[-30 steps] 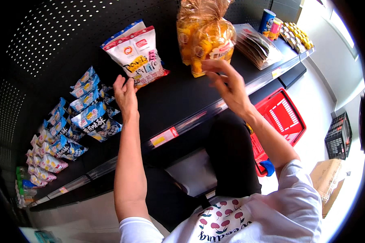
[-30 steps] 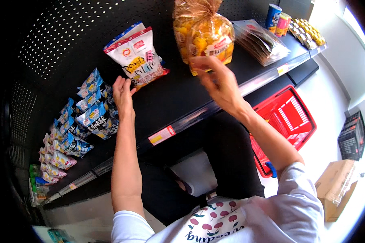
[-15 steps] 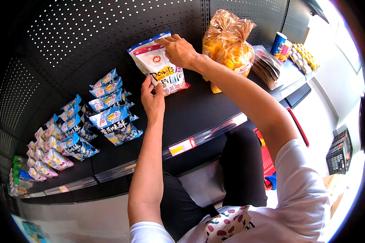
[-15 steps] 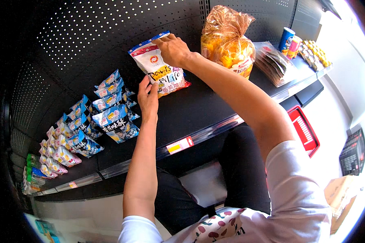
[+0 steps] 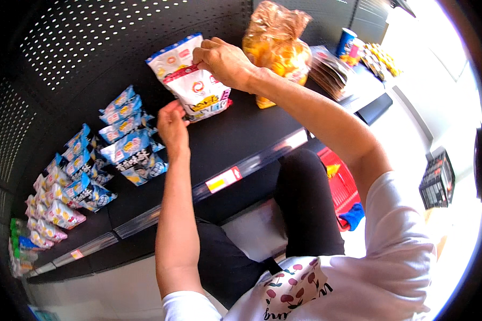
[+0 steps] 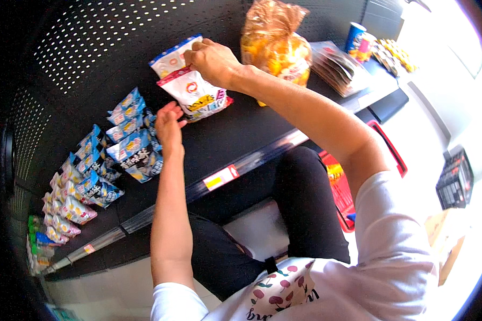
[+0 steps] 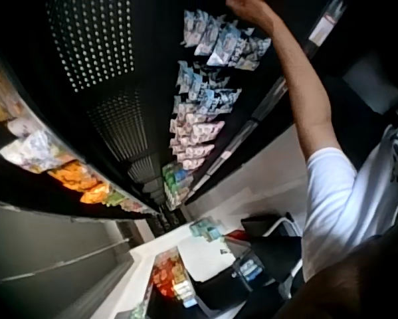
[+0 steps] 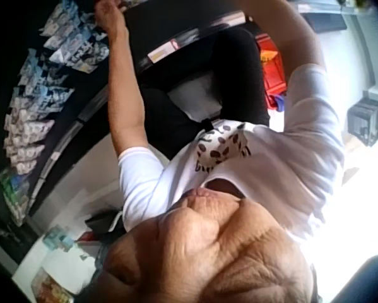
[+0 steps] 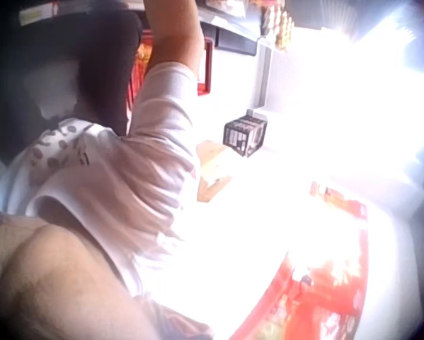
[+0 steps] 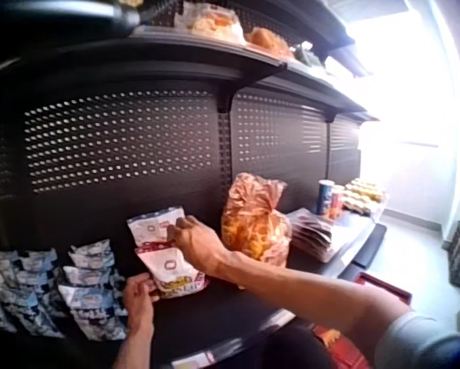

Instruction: The person sits on a stool in a store aisle and restocks shelves with packaged snacks. They take items from a red basket, place them on the shelf, and wipe the shelf surface with a blue cloth between batches of items.

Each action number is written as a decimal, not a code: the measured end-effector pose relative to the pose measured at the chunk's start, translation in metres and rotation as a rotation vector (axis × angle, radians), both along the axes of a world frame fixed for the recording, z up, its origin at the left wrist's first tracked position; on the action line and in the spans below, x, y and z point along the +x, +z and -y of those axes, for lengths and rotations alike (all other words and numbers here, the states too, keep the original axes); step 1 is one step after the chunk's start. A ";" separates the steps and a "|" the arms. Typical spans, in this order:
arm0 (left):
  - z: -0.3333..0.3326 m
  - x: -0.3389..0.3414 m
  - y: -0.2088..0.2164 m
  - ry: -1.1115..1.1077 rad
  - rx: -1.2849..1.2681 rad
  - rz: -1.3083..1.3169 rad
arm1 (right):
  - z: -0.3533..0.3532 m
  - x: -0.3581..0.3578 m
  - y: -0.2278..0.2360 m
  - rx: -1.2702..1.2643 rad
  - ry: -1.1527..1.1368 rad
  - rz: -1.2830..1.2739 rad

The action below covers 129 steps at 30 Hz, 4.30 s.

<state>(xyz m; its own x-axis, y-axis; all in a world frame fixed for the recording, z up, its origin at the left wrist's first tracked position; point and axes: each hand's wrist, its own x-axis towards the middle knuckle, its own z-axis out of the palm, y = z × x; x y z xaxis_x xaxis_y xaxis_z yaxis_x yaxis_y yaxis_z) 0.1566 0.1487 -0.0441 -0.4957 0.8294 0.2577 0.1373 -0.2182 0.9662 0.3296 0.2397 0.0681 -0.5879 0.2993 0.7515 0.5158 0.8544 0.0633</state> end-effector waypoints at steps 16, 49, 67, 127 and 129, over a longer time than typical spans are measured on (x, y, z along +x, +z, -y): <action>0.027 0.024 0.013 -0.065 -0.043 -0.122 | 0.168 0.284 0.016 -0.121 -0.278 -0.078; 0.018 0.033 -0.007 -0.161 -0.162 -0.195 | 0.220 0.422 -0.341 -0.658 -0.690 0.459; -0.016 -0.001 -0.012 -0.051 -0.157 0.176 | 0.090 0.106 -0.087 -0.829 0.151 -0.384; 0.015 0.010 -0.010 -0.116 -0.105 0.034 | 0.241 0.403 -0.142 -0.930 -0.555 -1.057; 0.014 0.014 -0.014 -0.114 -0.132 0.029 | 0.259 0.414 -0.169 -0.902 -0.593 -1.047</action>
